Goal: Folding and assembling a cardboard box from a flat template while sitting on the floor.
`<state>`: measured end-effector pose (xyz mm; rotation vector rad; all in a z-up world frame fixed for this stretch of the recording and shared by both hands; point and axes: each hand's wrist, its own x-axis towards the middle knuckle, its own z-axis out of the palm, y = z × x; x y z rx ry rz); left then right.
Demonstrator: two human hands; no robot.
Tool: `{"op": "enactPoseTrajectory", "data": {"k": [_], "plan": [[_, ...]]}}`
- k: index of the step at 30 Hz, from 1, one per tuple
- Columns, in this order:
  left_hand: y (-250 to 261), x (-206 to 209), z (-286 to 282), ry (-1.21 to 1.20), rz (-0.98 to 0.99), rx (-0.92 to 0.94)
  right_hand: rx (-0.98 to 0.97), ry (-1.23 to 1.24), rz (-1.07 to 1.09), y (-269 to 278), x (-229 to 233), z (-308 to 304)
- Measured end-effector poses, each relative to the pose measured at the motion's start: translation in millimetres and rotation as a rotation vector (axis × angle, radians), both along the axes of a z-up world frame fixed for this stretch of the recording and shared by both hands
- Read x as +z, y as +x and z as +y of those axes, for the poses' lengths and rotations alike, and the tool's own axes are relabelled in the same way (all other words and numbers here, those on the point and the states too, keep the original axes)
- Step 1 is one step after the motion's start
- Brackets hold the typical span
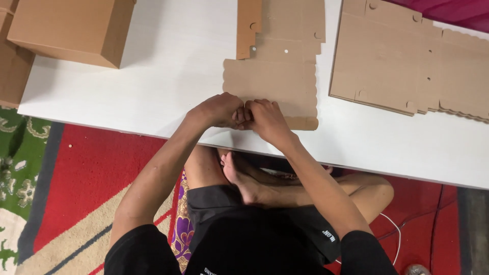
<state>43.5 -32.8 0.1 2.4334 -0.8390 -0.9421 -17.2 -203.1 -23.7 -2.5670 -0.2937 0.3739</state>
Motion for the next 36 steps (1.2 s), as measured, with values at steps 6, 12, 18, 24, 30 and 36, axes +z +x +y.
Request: {"op": "enactPoseTrajectory", "data": {"k": [6,12,18,24,30,36], "plan": [[-2,-17,5,-0.010,-0.040,0.058,0.014,-0.133,0.065,11,12,-25],[-11,-5,-3,0.022,-0.156,0.069,-0.027,-0.074,0.025,-4,29,-24],[-12,-14,-14,0.131,-0.262,-0.007,-0.131,-0.039,0.020,-21,43,-51],[-25,1,-5,0.112,-0.275,-0.031,-0.225,-0.028,0.053,-29,39,-98],[-31,25,0,-0.020,-0.111,0.079,-0.303,-0.025,0.056,-41,42,-129],[-27,35,16,-0.149,0.039,0.101,-0.303,-0.038,0.062,-45,41,-134]]}}
